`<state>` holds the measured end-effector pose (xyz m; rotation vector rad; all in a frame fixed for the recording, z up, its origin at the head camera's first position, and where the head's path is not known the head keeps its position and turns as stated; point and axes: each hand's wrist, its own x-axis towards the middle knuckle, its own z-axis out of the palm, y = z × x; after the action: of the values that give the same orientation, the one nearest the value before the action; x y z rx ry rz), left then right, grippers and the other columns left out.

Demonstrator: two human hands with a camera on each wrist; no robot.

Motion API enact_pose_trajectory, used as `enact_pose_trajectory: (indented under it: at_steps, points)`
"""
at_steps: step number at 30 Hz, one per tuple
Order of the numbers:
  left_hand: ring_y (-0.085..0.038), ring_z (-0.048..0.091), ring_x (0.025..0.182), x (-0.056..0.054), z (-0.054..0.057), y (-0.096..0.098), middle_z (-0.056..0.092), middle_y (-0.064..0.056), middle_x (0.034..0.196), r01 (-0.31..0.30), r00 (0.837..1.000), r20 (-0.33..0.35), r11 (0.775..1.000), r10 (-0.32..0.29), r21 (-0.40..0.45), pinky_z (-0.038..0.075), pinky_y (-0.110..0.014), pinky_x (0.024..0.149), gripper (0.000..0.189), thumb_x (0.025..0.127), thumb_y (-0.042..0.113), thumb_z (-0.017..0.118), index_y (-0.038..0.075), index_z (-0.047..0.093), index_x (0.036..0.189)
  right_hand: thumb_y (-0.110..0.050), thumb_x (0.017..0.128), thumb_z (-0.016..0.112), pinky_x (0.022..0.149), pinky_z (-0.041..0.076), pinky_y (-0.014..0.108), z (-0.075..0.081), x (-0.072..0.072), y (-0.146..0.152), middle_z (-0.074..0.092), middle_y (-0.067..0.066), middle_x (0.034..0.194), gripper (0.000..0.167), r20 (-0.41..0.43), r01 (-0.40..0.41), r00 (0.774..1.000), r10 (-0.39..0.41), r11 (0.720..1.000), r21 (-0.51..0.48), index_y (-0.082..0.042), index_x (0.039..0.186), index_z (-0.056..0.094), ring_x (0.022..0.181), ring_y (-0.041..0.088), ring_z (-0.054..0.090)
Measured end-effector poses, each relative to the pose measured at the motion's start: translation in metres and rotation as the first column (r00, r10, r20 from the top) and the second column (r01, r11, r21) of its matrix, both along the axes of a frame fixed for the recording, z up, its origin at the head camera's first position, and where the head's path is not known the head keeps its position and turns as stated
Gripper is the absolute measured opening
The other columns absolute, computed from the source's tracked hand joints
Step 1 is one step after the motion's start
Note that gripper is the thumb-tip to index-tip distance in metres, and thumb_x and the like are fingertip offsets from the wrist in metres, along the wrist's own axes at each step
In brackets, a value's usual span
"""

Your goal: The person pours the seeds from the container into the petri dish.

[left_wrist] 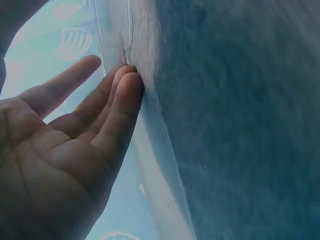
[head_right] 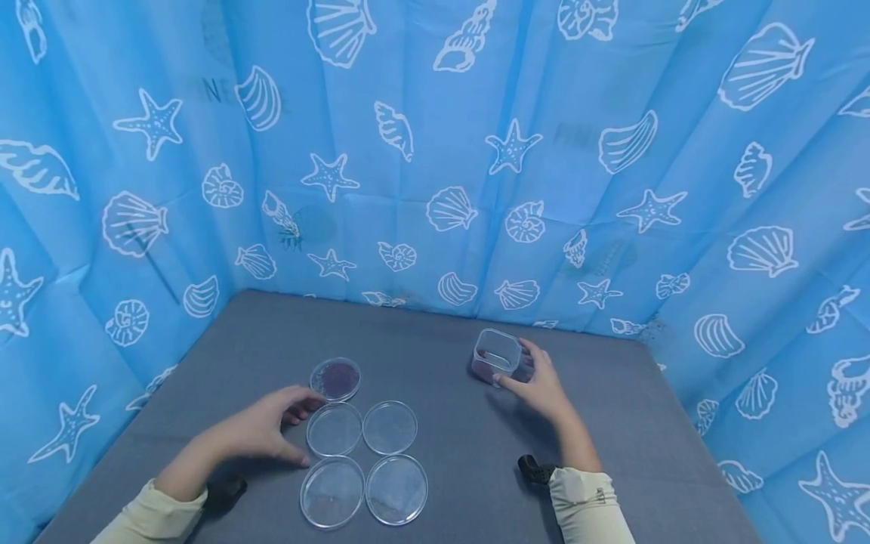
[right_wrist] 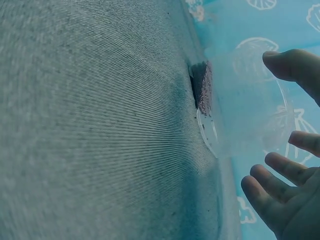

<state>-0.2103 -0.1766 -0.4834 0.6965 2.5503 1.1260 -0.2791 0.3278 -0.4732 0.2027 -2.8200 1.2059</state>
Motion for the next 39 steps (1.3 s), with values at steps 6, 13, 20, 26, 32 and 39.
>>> enact_pose_trajectory:
  at_steps: [6,13,20,26,32,39]
  points:
    - [-0.023,0.062,0.117,-0.003,-0.003,0.008,0.062,-0.009,0.136,0.035,0.999,-0.022,0.999,-0.034,0.008,0.058,-0.037,0.098,0.096,0.067,0.034,0.101,0.008,0.057,0.148,-0.029,0.094,0.082,0.114,0.046,0.066,-0.001,0.000,-0.003,0.034,0.035,0.161,0.095,0.020,-0.016,1.000,0.017,1.000,-0.024,-0.001,0.165,0.025,0.146,0.057,0.042]
    - [-0.023,0.062,0.117,-0.004,-0.003,0.014,0.062,-0.010,0.136,0.045,0.999,-0.026,0.999,-0.045,-0.001,0.059,-0.036,0.097,0.097,0.067,0.032,0.101,0.006,0.056,0.150,-0.030,0.094,0.082,0.118,0.043,0.065,-0.003,-0.003,-0.004,0.028,0.035,0.166,0.107,0.086,0.011,0.996,-0.004,0.997,-0.079,-0.003,0.169,0.010,0.151,0.055,0.037]
    - [-0.023,0.062,0.118,-0.009,-0.003,0.017,0.063,-0.009,0.136,0.037,0.999,-0.011,0.999,-0.037,0.002,0.058,-0.039,0.098,0.097,0.068,0.029,0.101,0.007,0.056,0.151,-0.030,0.095,0.081,0.120,0.040,0.066,-0.008,-0.010,-0.003,0.028,0.035,0.166,0.107,0.115,0.022,0.993,-0.011,0.995,-0.096,-0.003,0.169,0.008,0.151,0.055,0.036]
    - [-0.024,0.063,0.116,-0.017,-0.005,0.018,0.063,-0.010,0.137,0.031,1.000,0.000,0.999,-0.031,0.016,0.059,-0.041,0.098,0.094,0.067,0.028,0.101,0.007,0.059,0.148,-0.029,0.096,0.079,0.121,0.037,0.067,-0.008,-0.012,-0.006,0.027,0.037,0.166,0.105,0.115,0.015,0.993,-0.003,0.995,-0.101,-0.001,0.168,0.009,0.150,0.057,0.035]
    - [-0.024,0.062,0.116,-0.024,-0.007,0.021,0.061,-0.010,0.136,-0.005,1.000,0.014,1.000,0.005,0.005,0.059,-0.042,0.095,0.092,0.067,0.027,0.102,0.011,0.059,0.148,-0.023,0.094,0.082,0.122,0.037,0.066,-0.007,-0.013,-0.009,0.029,0.034,0.166,0.100,0.093,0.019,0.996,-0.005,0.989,-0.146,-0.002,0.166,0.017,0.151,0.056,0.036]
    - [-0.022,0.061,0.113,-0.028,-0.005,0.022,0.061,-0.008,0.134,-0.012,1.000,0.018,1.000,0.012,-0.011,0.058,-0.036,0.089,0.094,0.066,0.026,0.102,0.009,0.059,0.148,-0.017,0.088,0.088,0.120,0.041,0.064,-0.010,-0.013,-0.018,0.040,0.032,0.160,0.097,0.012,-0.004,1.000,0.006,0.984,-0.179,0.000,0.161,0.027,0.147,0.054,0.043]
